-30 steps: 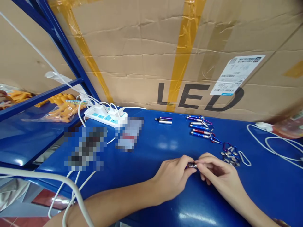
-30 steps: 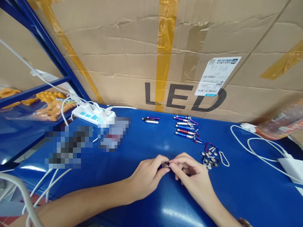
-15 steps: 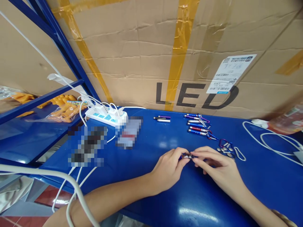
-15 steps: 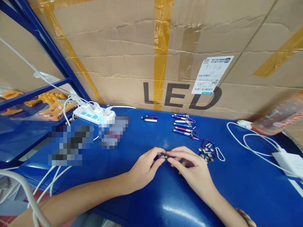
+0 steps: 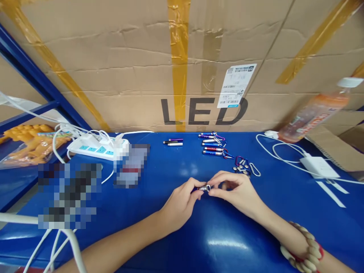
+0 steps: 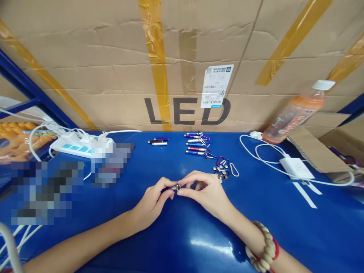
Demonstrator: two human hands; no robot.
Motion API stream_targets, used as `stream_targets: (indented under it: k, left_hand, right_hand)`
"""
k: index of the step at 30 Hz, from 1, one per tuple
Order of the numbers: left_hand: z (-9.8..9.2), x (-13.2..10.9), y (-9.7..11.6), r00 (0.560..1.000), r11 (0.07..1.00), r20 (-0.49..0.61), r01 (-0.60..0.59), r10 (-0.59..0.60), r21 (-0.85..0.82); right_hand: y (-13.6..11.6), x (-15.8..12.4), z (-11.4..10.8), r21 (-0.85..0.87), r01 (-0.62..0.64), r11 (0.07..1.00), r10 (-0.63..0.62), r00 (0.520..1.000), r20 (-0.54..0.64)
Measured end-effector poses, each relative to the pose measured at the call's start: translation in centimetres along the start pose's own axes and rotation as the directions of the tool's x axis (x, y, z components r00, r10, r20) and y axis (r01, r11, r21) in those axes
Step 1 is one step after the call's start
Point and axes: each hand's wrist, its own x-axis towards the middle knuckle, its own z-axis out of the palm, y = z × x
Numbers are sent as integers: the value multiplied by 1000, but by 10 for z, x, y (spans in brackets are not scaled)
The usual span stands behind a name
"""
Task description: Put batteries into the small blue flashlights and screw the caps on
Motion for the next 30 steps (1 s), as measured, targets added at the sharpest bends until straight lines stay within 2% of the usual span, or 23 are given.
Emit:
stream_targets:
  k: [4,9,18,26,30]
  left_hand:
    - [-1,0,-1,999,1000,42,-24,24,14]
    - [0,-1,0,996,996,47,-79,77,40]
    - [1,-2,4,993,988,43,-114,110,106]
    - [4,-1,0,985,980,-38,-166,171,110]
    - [6,0,-2,968,964,-95,-215,231,159]
  right_hand:
    - [-5,2,-4,-3,-22,1000,22,998,59]
    - [-11,4,-3,66,25,997,-31,995,94]
    - [-2,0,2,42,70,997,-75,991,114]
    - [-2,2,9,-36,105,994,-104,994,45]
    - [2,1,11,40,2,999,-4,998,57]
